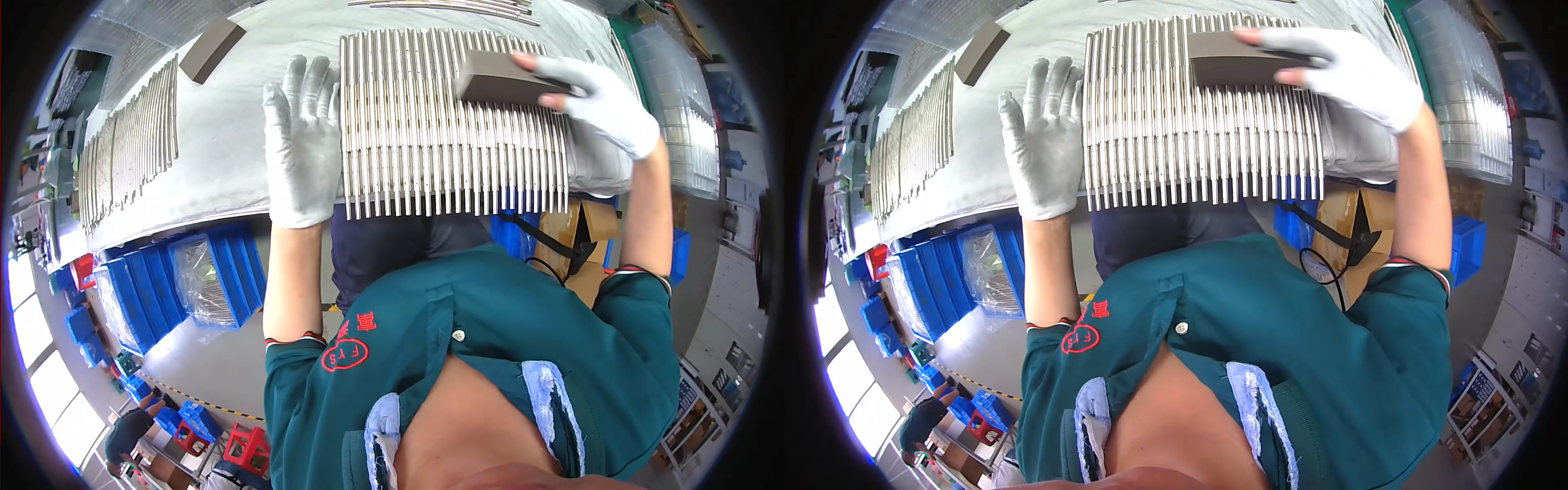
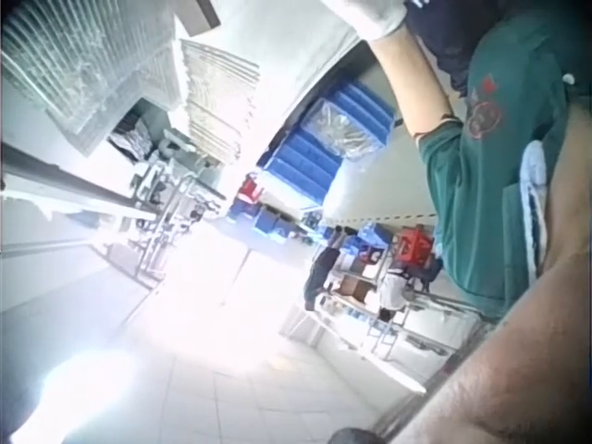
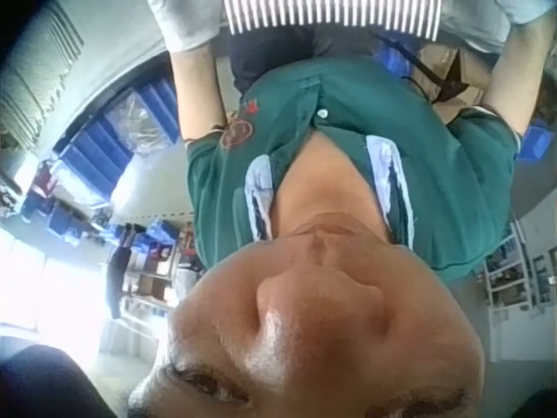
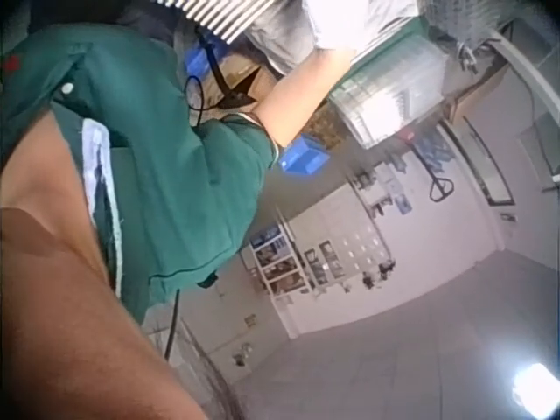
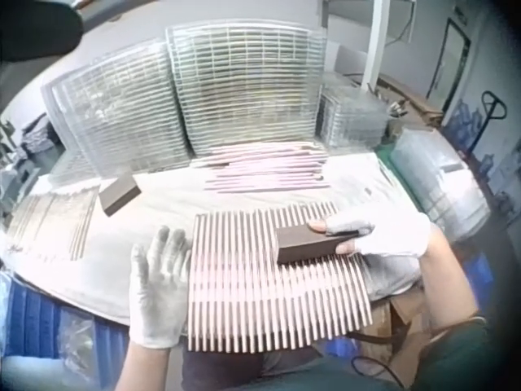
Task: Inspecting, aligning, and sorting thin metal rods on a production workbench using an alignment block.
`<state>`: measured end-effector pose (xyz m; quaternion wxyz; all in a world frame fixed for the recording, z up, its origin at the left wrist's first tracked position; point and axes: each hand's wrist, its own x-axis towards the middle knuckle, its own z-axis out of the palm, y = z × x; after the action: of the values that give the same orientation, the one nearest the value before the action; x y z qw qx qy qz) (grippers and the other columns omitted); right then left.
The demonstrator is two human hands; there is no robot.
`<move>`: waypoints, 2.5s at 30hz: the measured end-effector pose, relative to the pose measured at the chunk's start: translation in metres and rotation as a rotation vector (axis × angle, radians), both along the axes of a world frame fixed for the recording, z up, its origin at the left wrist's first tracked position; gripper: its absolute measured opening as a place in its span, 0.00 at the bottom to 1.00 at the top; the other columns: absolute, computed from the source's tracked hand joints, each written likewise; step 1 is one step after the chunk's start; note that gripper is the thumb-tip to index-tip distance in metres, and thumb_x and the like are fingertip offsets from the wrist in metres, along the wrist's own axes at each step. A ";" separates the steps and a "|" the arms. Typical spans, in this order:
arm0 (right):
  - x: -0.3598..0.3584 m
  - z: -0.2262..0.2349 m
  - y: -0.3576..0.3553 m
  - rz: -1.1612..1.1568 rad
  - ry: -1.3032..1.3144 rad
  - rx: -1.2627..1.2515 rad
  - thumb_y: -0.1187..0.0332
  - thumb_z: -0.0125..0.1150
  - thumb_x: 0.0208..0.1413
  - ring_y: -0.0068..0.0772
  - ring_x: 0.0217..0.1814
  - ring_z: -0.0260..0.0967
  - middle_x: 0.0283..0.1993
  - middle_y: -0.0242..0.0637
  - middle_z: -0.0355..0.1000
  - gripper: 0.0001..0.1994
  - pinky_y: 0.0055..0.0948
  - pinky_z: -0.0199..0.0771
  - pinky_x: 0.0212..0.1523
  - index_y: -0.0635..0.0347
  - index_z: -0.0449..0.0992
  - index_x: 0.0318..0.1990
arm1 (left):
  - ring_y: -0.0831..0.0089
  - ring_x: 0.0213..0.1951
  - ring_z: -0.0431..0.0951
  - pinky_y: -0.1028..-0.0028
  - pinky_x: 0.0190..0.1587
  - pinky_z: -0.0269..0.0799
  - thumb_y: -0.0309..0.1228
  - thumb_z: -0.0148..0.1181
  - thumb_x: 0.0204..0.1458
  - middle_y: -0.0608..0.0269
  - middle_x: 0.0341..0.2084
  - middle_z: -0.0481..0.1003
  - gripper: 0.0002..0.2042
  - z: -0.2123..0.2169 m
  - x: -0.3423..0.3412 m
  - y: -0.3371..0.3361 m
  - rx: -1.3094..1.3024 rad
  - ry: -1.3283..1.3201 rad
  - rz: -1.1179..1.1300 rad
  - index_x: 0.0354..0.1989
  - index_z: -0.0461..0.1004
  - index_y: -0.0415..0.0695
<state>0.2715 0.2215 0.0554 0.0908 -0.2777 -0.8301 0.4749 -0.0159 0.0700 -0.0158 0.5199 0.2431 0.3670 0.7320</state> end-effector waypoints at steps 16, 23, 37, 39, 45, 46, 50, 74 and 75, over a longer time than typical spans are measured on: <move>0.042 0.012 -0.012 -0.094 -0.063 0.081 0.73 0.61 0.55 0.28 0.67 0.61 0.64 0.35 0.68 0.25 0.29 0.58 0.67 0.60 0.69 0.63 | 0.57 0.66 0.57 0.61 0.72 0.48 0.53 0.53 0.59 0.44 0.61 0.60 0.36 0.004 0.003 0.006 0.008 -0.165 0.080 0.65 0.56 0.34; 0.048 -0.002 -0.011 -0.264 -0.075 -0.054 0.70 0.61 0.56 0.28 0.66 0.63 0.62 0.33 0.70 0.25 0.28 0.59 0.67 0.58 0.70 0.63 | 0.59 0.66 0.57 0.62 0.72 0.47 0.54 0.53 0.59 0.46 0.62 0.61 0.37 0.000 0.002 0.001 0.006 -0.057 0.088 0.65 0.57 0.35; -0.008 -0.016 -0.007 0.006 0.219 -0.111 0.71 0.62 0.57 0.31 0.63 0.65 0.61 0.35 0.71 0.24 0.28 0.61 0.66 0.58 0.70 0.62 | 0.58 0.67 0.56 0.61 0.72 0.46 0.55 0.49 0.60 0.45 0.63 0.59 0.37 0.003 0.003 0.002 0.001 0.009 0.069 0.66 0.55 0.34; -0.034 -0.026 -0.007 0.073 0.254 -0.169 0.65 0.60 0.59 0.29 0.66 0.62 0.63 0.35 0.69 0.24 0.28 0.63 0.65 0.57 0.68 0.64 | 0.59 0.67 0.56 0.61 0.72 0.45 0.56 0.48 0.61 0.46 0.63 0.60 0.38 0.002 0.003 0.001 -0.013 0.025 0.076 0.67 0.54 0.34; -0.043 -0.008 0.028 -0.495 0.679 0.156 0.66 0.59 0.61 0.38 0.65 0.61 0.67 0.45 0.59 0.31 0.34 0.65 0.63 0.65 0.57 0.68 | 0.52 0.70 0.51 0.54 0.72 0.40 0.59 0.61 0.47 0.42 0.67 0.56 0.45 0.019 0.000 -0.026 -0.036 1.682 -0.387 0.68 0.57 0.42; -0.049 -0.002 0.033 -0.715 0.788 0.124 0.69 0.62 0.59 0.29 0.63 0.62 0.65 0.39 0.63 0.30 0.25 0.64 0.60 0.64 0.59 0.68 | 0.48 0.69 0.52 0.51 0.71 0.42 0.61 0.62 0.43 0.41 0.66 0.57 0.47 0.025 0.010 -0.032 -0.020 1.816 -0.423 0.68 0.58 0.43; -0.021 -0.045 0.094 -0.757 0.890 0.366 0.67 0.62 0.60 0.31 0.64 0.62 0.64 0.39 0.64 0.30 0.25 0.61 0.63 0.62 0.61 0.68 | 0.44 0.63 0.60 0.46 0.66 0.50 0.63 0.65 0.34 0.42 0.60 0.63 0.50 0.025 0.039 -0.034 0.113 1.866 -0.434 0.66 0.61 0.45; -0.025 -0.063 0.085 -0.962 0.746 0.466 0.65 0.64 0.58 0.32 0.59 0.67 0.61 0.43 0.67 0.29 0.29 0.68 0.61 0.65 0.63 0.65 | 0.48 0.60 0.63 0.51 0.64 0.56 0.49 0.71 0.32 0.54 0.58 0.65 0.43 0.024 0.021 -0.040 0.161 1.728 -0.472 0.61 0.65 0.47; -0.027 -0.062 0.083 -0.976 0.638 0.606 0.63 0.65 0.58 0.29 0.60 0.66 0.61 0.42 0.67 0.30 0.27 0.65 0.62 0.66 0.64 0.64 | 0.48 0.60 0.63 0.51 0.64 0.56 0.49 0.71 0.32 0.54 0.58 0.65 0.43 0.024 0.024 -0.039 0.160 1.726 -0.470 0.61 0.65 0.47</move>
<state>0.2440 0.3046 -0.0065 0.6116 -0.4300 -0.6382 0.1836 0.0082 0.0314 0.0085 0.1810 0.8131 0.5187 0.1924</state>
